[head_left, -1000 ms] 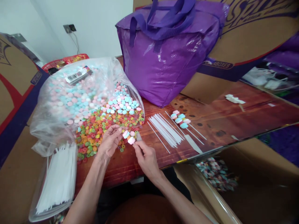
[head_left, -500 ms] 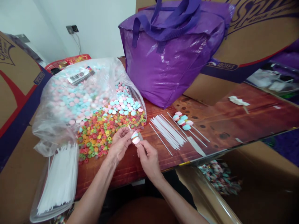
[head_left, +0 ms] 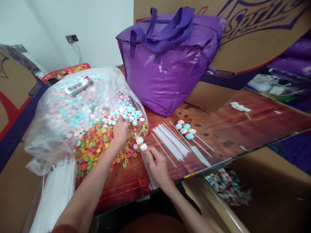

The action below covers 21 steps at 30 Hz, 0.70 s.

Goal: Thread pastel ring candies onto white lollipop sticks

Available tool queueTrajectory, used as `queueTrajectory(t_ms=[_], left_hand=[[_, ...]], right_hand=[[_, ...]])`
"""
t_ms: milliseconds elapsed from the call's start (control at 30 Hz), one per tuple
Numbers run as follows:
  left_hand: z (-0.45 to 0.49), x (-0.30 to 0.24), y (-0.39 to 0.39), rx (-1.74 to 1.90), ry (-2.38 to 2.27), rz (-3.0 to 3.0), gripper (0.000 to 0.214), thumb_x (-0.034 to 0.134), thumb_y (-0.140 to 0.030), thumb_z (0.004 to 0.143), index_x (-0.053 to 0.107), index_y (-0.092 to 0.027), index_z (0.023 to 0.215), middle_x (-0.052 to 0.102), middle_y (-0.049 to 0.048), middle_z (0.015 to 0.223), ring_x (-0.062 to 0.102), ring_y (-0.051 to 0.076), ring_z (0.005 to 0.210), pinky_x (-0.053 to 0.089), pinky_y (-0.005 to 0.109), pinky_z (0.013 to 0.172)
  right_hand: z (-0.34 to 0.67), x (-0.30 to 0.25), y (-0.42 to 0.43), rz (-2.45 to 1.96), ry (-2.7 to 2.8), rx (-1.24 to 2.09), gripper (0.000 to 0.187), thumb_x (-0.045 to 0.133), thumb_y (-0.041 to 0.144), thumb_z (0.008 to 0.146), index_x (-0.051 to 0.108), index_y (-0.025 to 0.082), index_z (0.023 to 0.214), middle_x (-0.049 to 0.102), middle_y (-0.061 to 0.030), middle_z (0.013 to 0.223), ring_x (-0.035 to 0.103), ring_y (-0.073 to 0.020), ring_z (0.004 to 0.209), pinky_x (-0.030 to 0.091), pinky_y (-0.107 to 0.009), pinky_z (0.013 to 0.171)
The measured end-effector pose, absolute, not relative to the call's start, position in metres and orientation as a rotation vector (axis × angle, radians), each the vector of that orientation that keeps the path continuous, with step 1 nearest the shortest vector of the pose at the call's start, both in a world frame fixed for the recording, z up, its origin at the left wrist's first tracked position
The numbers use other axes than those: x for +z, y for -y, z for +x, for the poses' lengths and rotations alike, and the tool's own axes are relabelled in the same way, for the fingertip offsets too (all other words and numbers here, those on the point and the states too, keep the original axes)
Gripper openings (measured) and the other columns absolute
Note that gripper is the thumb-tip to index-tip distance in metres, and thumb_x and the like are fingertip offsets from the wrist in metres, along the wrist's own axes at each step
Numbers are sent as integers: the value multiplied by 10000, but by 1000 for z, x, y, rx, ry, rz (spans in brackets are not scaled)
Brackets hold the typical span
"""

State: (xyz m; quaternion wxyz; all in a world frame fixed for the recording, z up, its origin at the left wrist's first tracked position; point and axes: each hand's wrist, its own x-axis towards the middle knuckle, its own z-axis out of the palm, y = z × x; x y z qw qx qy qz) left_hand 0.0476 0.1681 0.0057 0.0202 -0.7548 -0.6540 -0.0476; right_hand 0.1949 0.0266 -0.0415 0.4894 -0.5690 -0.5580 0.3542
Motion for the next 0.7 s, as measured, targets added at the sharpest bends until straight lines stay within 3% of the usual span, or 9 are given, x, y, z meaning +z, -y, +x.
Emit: queueTrajectory(t_ms=[200, 333, 433, 567, 700], left_hand=[[38, 2, -162, -360, 2014, -2378, 235, 468, -143, 928, 590, -169, 1127, 604, 128, 1088, 606, 276, 969, 479, 330, 746], [35, 9, -177, -500, 2023, -2411, 344, 437, -117, 925, 547, -140, 1251, 635, 125, 1055, 608, 273, 988, 475, 351, 838], [39, 15, -193, -332, 1933, -2489, 408, 419, -90, 914, 571, -158, 1287, 609, 149, 1111, 602, 294, 1022, 476, 368, 843], [48, 19, -206, -31, 1847, -2501, 366, 416, -27, 879, 662, -141, 1126, 563, 192, 1133, 582, 328, 1081, 474, 372, 834], [56, 15, -205, -81, 1892, -2420, 355, 408, 8, 859, 644, -95, 1104, 534, 242, 1191, 572, 358, 1092, 458, 402, 867]], right_hand=[[196, -41, -29, -1386, 1348, 874, 303, 457, 351, 971, 527, 190, 724, 421, 57, 574, 390, -98, 509, 292, -227, 521], [195, -42, -29, -1389, 1359, 873, 313, 456, 354, 975, 508, 194, 711, 413, 59, 573, 391, -97, 509, 291, -227, 521], [195, -42, -29, -1389, 1369, 866, 317, 459, 352, 973, 505, 195, 701, 422, 57, 571, 402, -100, 514, 294, -228, 524], [196, -41, -29, -1390, 1363, 870, 310, 462, 348, 972, 514, 197, 705, 429, 56, 572, 405, -103, 517, 298, -229, 526], [196, -40, -28, -1382, 1363, 875, 313, 457, 342, 974, 508, 201, 699, 428, 56, 571, 405, -105, 520, 302, -231, 528]])
